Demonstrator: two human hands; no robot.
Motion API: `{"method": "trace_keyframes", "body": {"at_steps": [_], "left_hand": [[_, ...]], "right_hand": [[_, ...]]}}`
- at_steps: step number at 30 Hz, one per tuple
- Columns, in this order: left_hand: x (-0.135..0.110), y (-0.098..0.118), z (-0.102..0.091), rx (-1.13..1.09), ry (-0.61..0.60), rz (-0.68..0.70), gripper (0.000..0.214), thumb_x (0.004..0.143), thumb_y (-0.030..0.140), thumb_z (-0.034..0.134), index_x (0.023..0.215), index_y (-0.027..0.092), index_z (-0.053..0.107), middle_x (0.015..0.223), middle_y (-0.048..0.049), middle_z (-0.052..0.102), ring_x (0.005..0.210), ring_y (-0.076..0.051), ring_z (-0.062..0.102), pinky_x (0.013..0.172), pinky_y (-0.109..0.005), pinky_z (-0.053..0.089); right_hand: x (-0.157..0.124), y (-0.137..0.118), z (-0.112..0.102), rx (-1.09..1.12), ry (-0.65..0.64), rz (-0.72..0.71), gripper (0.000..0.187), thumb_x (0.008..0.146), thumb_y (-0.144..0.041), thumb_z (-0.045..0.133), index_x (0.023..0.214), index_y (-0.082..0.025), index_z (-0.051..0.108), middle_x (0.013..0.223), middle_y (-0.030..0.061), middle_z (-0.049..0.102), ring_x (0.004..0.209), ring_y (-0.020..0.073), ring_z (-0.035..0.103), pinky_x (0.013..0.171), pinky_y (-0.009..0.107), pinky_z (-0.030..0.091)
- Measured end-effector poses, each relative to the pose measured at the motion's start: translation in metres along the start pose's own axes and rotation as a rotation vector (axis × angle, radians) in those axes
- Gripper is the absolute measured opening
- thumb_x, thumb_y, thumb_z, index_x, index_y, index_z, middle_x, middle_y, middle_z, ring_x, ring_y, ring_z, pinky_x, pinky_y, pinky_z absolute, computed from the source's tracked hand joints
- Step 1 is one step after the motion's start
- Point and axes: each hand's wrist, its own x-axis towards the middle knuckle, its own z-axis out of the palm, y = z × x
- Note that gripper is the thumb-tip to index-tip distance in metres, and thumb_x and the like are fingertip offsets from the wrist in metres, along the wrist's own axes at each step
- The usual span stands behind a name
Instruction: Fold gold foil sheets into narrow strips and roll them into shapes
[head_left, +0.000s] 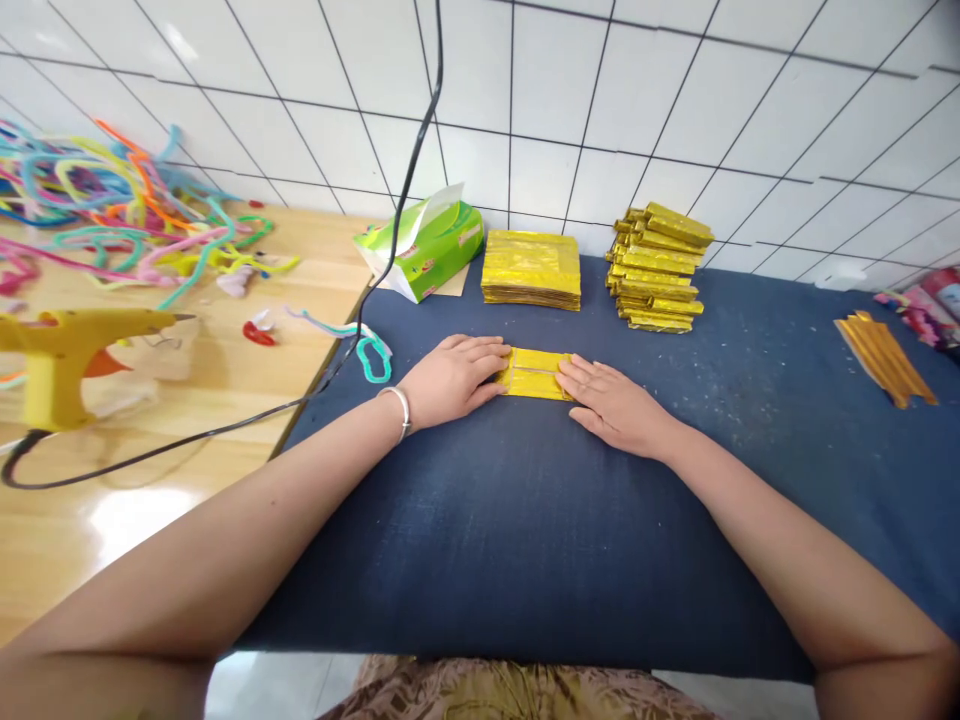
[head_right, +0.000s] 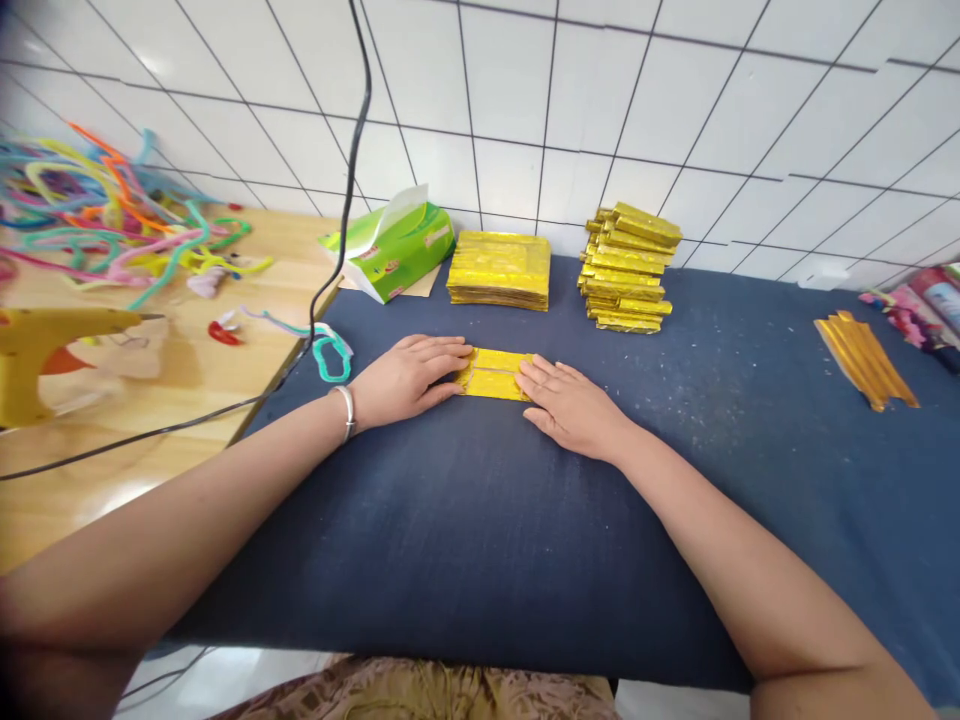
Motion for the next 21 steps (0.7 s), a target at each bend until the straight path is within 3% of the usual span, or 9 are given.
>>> {"method": "trace_keyframes", "body": {"at_steps": [9, 21], "left_hand": [[-0.0024, -0.0107, 0.0079, -0.030, 0.022, 0.086, 0.039, 0.095, 0.036, 0.040, 0.127, 0.019, 0.055, 0.135, -0.0081, 0.054, 0.130, -0.021, 0.045, 0.107, -0.040, 0.039], [-0.0057, -0.0097, 0.0023, -0.117, 0.021, 0.137, 0.032, 0.095, 0.030, 0.041, 0.118, 0.023, 0.062, 0.128, -0.0024, 0.060, 0.125, -0.017, 0.051, 0.108, -0.035, 0.041]], "right_hand": [[0.0020, 0.0087, 0.0017, 0.000, 0.039, -0.014, 0.046, 0.097, -0.036, 0.033, 0.142, -0.026, 0.038, 0.147, 0.0018, 0.040, 0.141, 0.0168, 0.026, 0.114, 0.043, 0.028], [0.0007, 0.0083, -0.0007, -0.019, -0.042, -0.076, 0.055, 0.094, -0.044, 0.041, 0.146, -0.030, 0.028, 0.155, 0.0031, 0.021, 0.143, 0.0235, 0.015, 0.114, 0.050, 0.024]]}}
